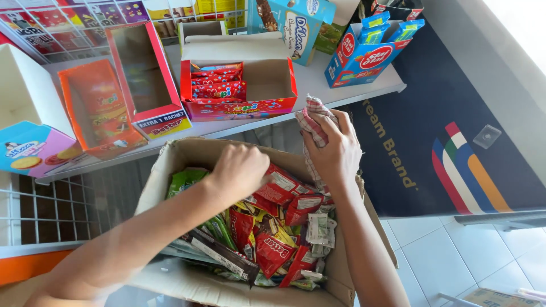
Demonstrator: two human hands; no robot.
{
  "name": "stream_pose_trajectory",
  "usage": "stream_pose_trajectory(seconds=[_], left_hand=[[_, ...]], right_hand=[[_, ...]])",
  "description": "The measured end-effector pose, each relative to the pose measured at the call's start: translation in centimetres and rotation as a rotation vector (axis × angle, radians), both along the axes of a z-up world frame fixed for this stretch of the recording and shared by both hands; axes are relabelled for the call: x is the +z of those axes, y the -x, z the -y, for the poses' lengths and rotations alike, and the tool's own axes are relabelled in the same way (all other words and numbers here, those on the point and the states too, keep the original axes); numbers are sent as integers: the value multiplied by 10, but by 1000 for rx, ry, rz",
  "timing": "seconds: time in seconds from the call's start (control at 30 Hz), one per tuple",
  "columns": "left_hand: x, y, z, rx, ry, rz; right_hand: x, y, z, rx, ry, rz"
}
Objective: Wiping snack packets with a cloth and placing them into display boxes on a retail shelf.
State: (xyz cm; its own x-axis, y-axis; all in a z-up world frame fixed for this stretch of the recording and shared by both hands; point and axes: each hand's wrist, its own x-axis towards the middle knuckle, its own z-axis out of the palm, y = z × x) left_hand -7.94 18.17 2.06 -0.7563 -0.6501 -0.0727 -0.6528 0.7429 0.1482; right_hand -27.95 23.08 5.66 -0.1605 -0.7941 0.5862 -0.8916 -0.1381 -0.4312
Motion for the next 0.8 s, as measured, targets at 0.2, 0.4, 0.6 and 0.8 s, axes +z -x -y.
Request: stream_pose_trajectory(seconds=[0.2,0.4,0.6,0.8], left_hand=[[-23,-5,-5,-20,73,-58],[13,-27,21,171,-518,-442],[51,-14,18,706,-1423,-1630],[1,-21,28,355,-1656,-1808]], right_hand=[[3,-7,-5,-26,54,-52],[24,-18,-18,13,249,-2],[58,-54,-9,191,211,-84],[55,-104,-7,334,169,-78]])
